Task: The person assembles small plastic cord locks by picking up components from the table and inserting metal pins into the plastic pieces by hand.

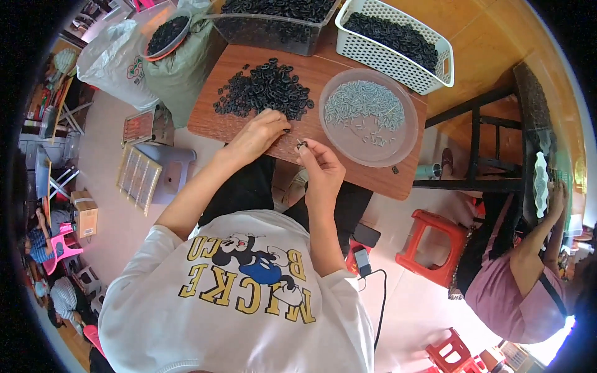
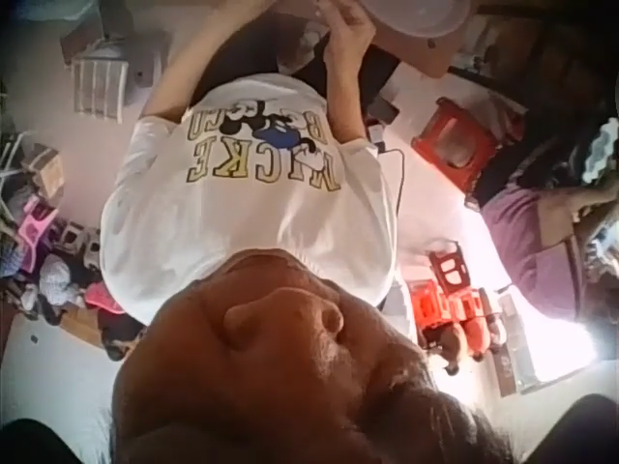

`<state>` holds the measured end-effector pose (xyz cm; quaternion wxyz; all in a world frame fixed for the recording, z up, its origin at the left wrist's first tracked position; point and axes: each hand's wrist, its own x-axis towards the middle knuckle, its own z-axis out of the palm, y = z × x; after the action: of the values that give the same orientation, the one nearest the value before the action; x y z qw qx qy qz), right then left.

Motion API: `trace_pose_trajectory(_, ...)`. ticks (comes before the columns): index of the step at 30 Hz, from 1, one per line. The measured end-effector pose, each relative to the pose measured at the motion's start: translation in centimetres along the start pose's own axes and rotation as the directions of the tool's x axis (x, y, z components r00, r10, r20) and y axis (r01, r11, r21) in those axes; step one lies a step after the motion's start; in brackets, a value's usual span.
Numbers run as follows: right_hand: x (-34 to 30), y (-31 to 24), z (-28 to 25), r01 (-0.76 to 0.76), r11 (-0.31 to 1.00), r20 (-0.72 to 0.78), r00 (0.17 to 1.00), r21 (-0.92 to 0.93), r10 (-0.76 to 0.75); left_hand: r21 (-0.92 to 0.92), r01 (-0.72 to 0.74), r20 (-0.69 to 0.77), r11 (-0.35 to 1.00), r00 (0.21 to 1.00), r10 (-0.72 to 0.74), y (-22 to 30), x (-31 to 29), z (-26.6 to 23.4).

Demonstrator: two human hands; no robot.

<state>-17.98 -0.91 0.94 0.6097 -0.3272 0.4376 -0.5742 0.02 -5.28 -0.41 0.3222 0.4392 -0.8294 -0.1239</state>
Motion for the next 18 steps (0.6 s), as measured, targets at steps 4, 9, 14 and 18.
trace_pose_trajectory(4,0.4,0.2,-0.1,-0.021,1.000,0.028,0.999,0.021,0.020,-0.437,0.530,0.132,0.727,0.837,-0.531,2.6,-0.5,-1.1)
trace_pose_trajectory(9,0.4,-0.3,1.0,-0.037,0.999,0.147,0.989,0.012,0.035,-0.881,0.454,0.288,0.134,0.740,-0.608,3.5,-2.3,-1.5)
trace_pose_trajectory(14,-0.6,-1.3,3.6,0.061,0.998,0.232,0.971,-0.029,-0.053,-0.930,0.331,0.355,-0.159,0.704,-0.615,3.5,-3.5,-2.4)
trace_pose_trajectory(18,-1.3,-1.0,4.6,0.021,0.997,0.261,0.965,-0.076,-0.001,-0.946,0.296,0.312,-0.133,0.716,-0.625,3.3,-4.7,-2.7)
